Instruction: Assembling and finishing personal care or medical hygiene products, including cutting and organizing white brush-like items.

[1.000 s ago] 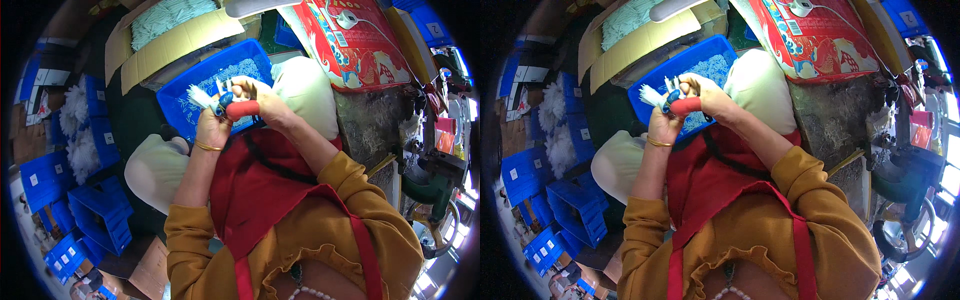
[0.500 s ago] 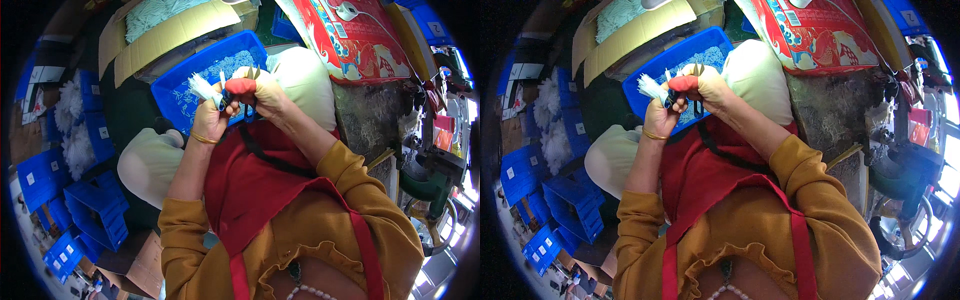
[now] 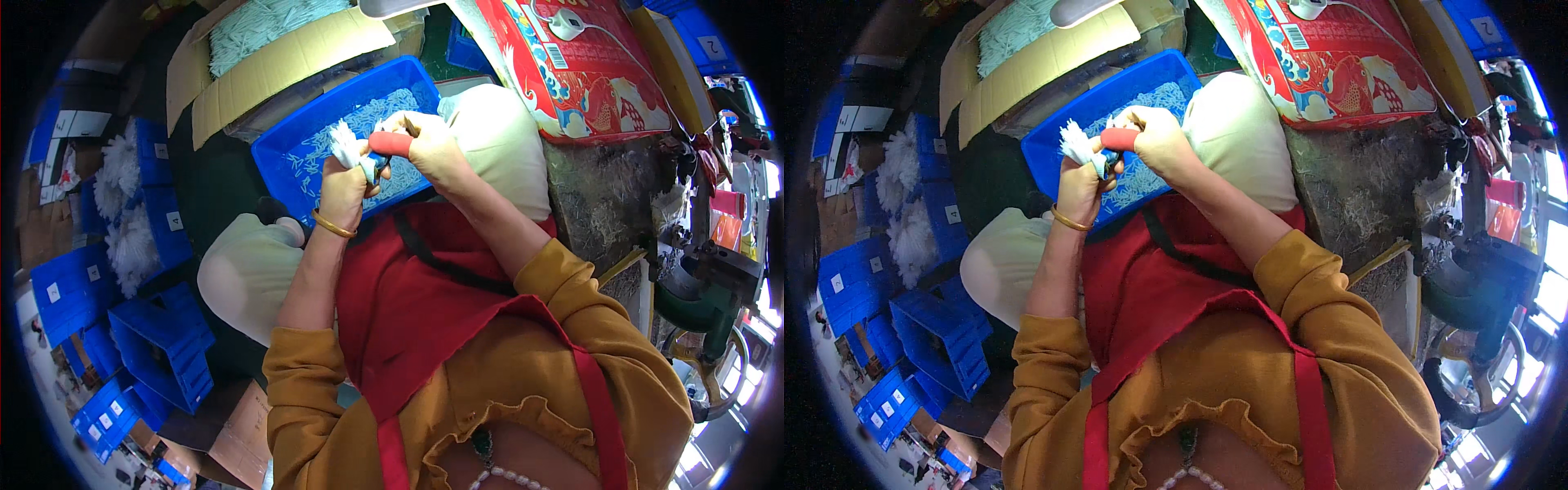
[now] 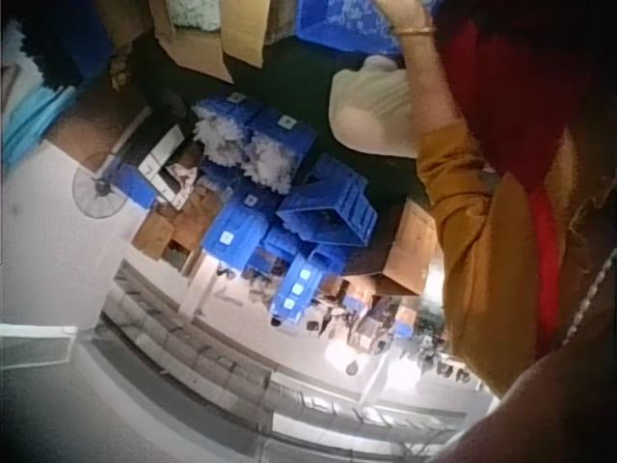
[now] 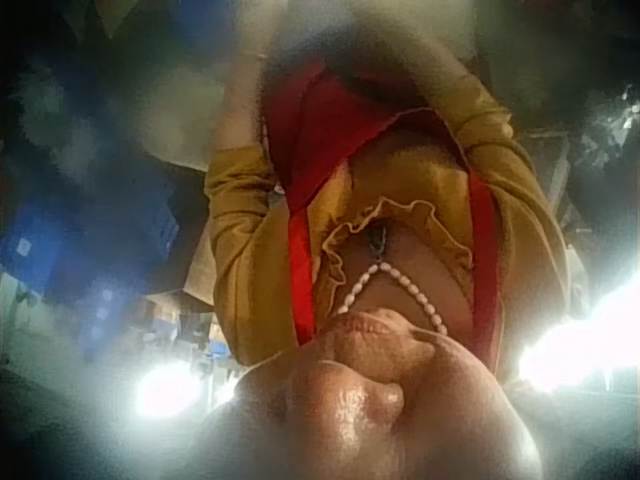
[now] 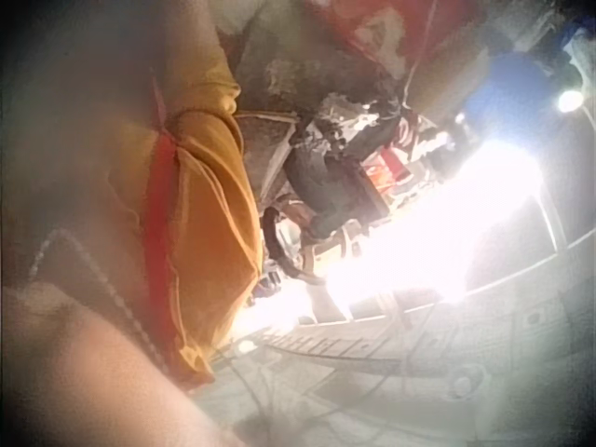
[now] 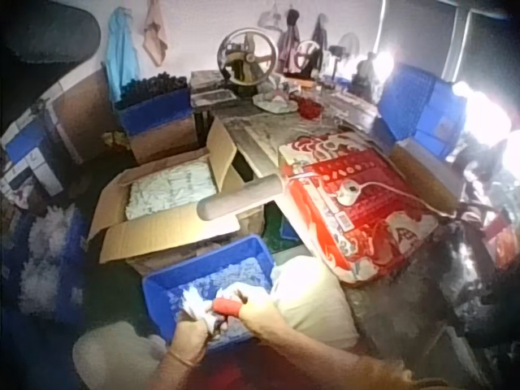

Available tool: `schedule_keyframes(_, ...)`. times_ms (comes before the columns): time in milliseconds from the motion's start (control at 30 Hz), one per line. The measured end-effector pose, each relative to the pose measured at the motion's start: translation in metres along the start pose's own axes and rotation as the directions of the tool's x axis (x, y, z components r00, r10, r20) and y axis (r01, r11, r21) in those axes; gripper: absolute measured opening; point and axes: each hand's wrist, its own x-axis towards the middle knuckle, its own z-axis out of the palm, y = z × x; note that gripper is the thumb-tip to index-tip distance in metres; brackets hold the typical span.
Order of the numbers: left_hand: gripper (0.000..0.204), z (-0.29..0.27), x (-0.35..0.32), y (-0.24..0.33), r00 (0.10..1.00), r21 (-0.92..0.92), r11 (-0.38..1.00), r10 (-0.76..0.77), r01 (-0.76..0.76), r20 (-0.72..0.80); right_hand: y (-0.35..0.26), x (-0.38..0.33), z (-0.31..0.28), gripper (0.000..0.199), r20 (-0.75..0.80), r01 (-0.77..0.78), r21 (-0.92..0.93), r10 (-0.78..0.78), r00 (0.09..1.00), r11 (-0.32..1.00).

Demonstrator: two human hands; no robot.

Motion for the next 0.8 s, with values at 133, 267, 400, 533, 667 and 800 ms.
schedule_keyframes(133, 0.019, 0.003, -0.003, 0.002, 0.989, 0.071, 0.991, 0.119, -0.113, -0.083, -0.003, 0.002, -0.001, 0.015, -0.056, 0.010, -0.092, -0.015, 0.998, 0.996)
schedule_keyframes(267, 0.019, -0.005, 0.000, 0.003, 0.997, 0.132, 0.990, 0.053, -0.045, -0.060, 0.013, 0.006, -0.006, 0.015, -0.270, 0.060, -0.429, -0.192, 0.944, 0.902)
schedule_keyframes(400, 0.018, -0.007, -0.001, 0.005, 0.998, 0.030, 1.000, 0.008, -0.006, -0.066, 0.005, 0.004, -0.004, 0.017, -0.166, 0.131, -0.329, -0.194, 0.967, 0.935)
schedule_keyframes(533, 0.019, 0.001, -0.003, 0.004, 1.000, 0.047, 0.999, 0.005, -0.004, -0.029, 0.001, 0.001, -0.004, 0.015, -0.061, 0.068, -0.060, -0.071, 0.996, 0.996)
schedule_keyframes(667, 0.020, -0.005, -0.006, 0.011, 0.998, 0.092, 0.995, 0.028, -0.033, 0.048, -0.011, -0.006, 0.001, 0.009, -0.097, -0.051, -0.079, 0.044, 0.994, 0.996)
schedule_keyframes(800, 0.023, -0.004, -0.007, 0.013, 0.993, 0.081, 0.997, -0.022, 0.013, 0.115, -0.008, -0.007, -0.001, 0.009, -0.022, -0.092, -0.002, 0.092, 0.996, 0.996)
